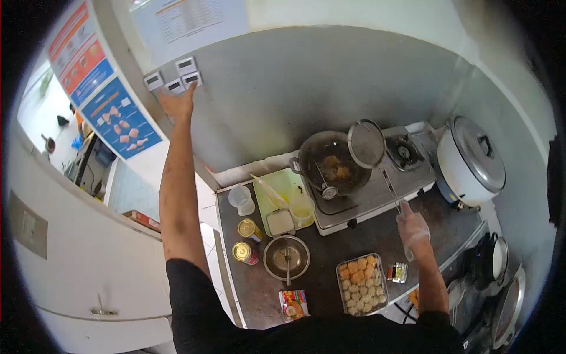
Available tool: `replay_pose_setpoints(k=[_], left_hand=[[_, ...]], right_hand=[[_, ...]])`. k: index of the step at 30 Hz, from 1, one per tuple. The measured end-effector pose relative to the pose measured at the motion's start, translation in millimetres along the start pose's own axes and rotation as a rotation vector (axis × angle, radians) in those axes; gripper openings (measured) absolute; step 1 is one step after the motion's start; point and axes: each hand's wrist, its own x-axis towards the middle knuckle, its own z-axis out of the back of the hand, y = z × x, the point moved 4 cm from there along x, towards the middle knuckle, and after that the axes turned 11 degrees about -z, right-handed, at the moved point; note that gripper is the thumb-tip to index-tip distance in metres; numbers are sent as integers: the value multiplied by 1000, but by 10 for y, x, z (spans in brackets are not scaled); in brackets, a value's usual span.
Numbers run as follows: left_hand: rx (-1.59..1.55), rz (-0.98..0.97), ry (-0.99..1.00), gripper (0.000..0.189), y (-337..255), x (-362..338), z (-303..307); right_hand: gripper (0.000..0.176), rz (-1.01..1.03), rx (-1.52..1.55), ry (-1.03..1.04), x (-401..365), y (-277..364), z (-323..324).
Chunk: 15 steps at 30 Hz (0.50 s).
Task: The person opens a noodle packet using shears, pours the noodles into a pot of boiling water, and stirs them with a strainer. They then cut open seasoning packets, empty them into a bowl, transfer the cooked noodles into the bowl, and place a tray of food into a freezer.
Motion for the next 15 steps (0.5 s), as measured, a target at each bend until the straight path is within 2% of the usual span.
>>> replay_pose_setpoints(k=[1, 3, 6, 9, 11, 13, 15], left_hand=[[-84, 5, -1, 114, -106, -103, 86], [-199, -10, 55, 104, -268, -405, 343], [-376, -55, 234, 83, -662, -1138, 998], [-421, 92, 403, 77, -1125, -1910, 1931], [-415, 203, 405, 75, -1243, -2419, 2492], [-408, 286, 364, 70, -1226, -2962, 3003], [-294, 420, 370, 62, -1275, -3443, 3467]], right_hand=[[46, -16, 7, 8, 30, 46, 50], [46, -145, -170, 180, 79, 190, 82], [43, -113, -183, 178, 99, 266, 60], [38, -60, -165, 222, 207, 193, -278], [38, -46, -105, 231, 214, 150, -479], [40, 156, 104, 202, 201, 185, -584], [42, 215, 186, 159, 349, 67, -947]])
